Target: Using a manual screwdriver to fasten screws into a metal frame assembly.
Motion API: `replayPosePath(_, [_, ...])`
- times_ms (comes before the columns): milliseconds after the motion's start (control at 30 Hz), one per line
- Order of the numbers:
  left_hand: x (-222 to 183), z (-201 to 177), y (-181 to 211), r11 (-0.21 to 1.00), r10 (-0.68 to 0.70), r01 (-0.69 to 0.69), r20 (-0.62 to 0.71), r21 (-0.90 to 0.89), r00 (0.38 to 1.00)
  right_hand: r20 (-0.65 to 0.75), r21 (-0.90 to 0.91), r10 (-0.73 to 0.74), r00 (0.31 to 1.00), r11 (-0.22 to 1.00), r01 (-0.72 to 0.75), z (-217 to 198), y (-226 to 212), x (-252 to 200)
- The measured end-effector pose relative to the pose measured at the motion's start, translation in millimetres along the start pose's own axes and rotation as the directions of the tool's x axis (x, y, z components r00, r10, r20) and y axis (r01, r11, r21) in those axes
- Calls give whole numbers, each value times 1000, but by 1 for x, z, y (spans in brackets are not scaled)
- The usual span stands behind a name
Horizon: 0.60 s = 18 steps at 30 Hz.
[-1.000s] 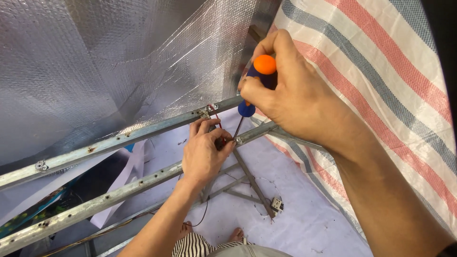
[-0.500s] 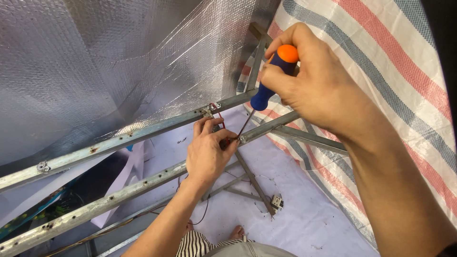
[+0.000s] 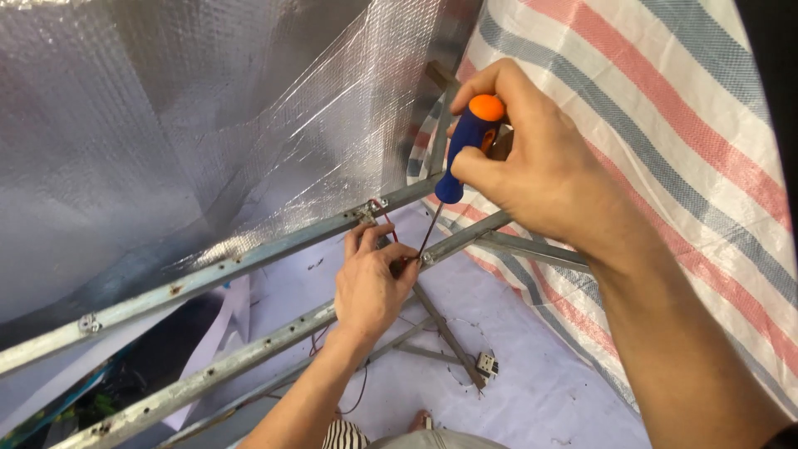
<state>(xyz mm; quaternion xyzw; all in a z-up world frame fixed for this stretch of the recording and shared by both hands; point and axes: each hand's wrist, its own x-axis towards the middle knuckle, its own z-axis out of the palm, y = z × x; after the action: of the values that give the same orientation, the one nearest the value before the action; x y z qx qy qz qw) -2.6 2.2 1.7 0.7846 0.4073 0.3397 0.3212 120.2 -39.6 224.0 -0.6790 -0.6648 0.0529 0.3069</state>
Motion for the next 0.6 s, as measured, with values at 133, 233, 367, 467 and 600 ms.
replayPosePath(133, [0,2,-3,1000,18,-18,19,2,1000,-99,-70,8,995,997,-15,6,1,-7])
replayPosePath(233, [-1,3,-5,999,37,-37,8,10,999,-107,-65,4,994,998,-11,12,5,-6])
replayPosePath(367, [-1,0,-2,999,37,-37,-3,3,999,-124,143,117,985,985,-99,13,-9,-4])
replayPosePath(467, [0,-1,-1,999,33,-33,4,-13,999,-155,63,70,985,996,-61,14,-5,-2])
replayPosePath(600, [0,-1,-1,1000,-3,4,25,-26,1000,-102,128,21,995,992,-7,8,-7,5])
